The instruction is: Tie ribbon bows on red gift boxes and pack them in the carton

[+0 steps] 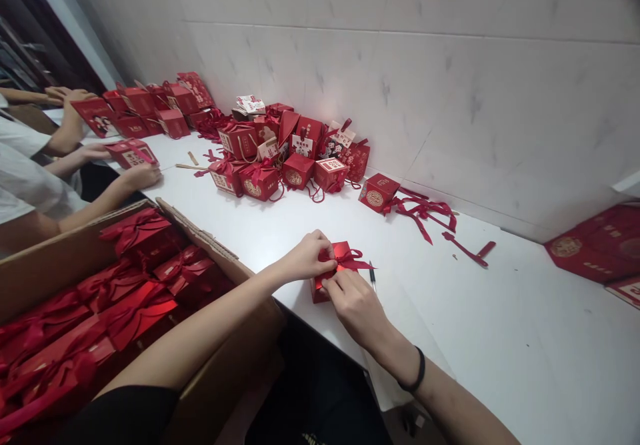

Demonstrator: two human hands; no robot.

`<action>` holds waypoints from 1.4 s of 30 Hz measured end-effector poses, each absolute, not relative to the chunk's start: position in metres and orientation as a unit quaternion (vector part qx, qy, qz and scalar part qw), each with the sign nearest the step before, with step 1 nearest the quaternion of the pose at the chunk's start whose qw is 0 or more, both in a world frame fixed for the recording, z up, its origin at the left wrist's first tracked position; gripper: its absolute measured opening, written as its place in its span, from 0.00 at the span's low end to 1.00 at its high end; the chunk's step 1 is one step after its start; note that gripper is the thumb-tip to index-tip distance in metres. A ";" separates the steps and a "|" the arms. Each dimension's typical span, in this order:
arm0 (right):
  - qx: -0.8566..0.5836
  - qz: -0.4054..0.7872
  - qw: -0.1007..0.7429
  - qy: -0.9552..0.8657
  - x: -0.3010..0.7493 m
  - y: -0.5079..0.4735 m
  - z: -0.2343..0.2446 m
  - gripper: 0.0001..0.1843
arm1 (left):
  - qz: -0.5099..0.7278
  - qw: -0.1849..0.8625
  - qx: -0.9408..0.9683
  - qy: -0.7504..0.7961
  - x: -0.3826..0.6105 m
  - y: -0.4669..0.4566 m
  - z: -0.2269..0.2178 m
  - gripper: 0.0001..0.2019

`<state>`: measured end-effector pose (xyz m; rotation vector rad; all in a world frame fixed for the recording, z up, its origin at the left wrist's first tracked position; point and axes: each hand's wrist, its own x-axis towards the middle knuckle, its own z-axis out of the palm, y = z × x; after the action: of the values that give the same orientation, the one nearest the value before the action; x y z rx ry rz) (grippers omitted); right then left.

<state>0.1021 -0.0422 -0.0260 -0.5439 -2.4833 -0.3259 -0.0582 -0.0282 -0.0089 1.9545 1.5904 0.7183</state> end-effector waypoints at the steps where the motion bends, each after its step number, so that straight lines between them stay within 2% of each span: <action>1: -0.202 -0.132 0.292 -0.926 0.102 -0.042 -0.026 0.16 | 0.266 0.258 0.720 0.586 -0.058 -0.028 -0.009 0.05; 14: -0.185 -0.128 0.370 -0.901 0.096 -0.049 -0.023 0.13 | 0.288 0.264 0.709 0.587 -0.054 -0.027 -0.014 0.03; 23: -0.167 -0.089 0.331 -0.924 0.095 -0.062 -0.025 0.13 | 0.273 0.254 0.717 0.588 -0.055 -0.027 -0.011 0.03; 28: -0.148 0.030 0.353 -0.923 0.105 -0.045 -0.008 0.11 | 0.262 0.251 0.724 0.586 -0.056 -0.027 -0.010 0.04; 31: -0.238 0.089 0.374 -0.892 0.124 -0.015 0.006 0.11 | 0.251 0.243 0.736 0.580 -0.057 -0.028 -0.009 0.05; 34: -0.361 0.129 0.303 -0.872 0.141 0.017 0.007 0.13 | 0.239 0.235 0.747 0.574 -0.057 -0.028 -0.008 0.05; 38: -0.394 0.305 0.147 -0.854 0.147 0.039 -0.004 0.14 | 0.240 0.232 0.748 0.574 -0.056 -0.028 -0.009 0.05; 42: -0.394 0.356 0.114 -0.839 0.147 0.039 -0.005 0.13 | 0.238 0.226 0.747 0.578 -0.057 -0.028 -0.010 0.05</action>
<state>0.1466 0.0386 -0.0046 -1.1552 -2.4609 1.0449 -0.0565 -0.0276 -0.0098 2.0593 1.5944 0.6560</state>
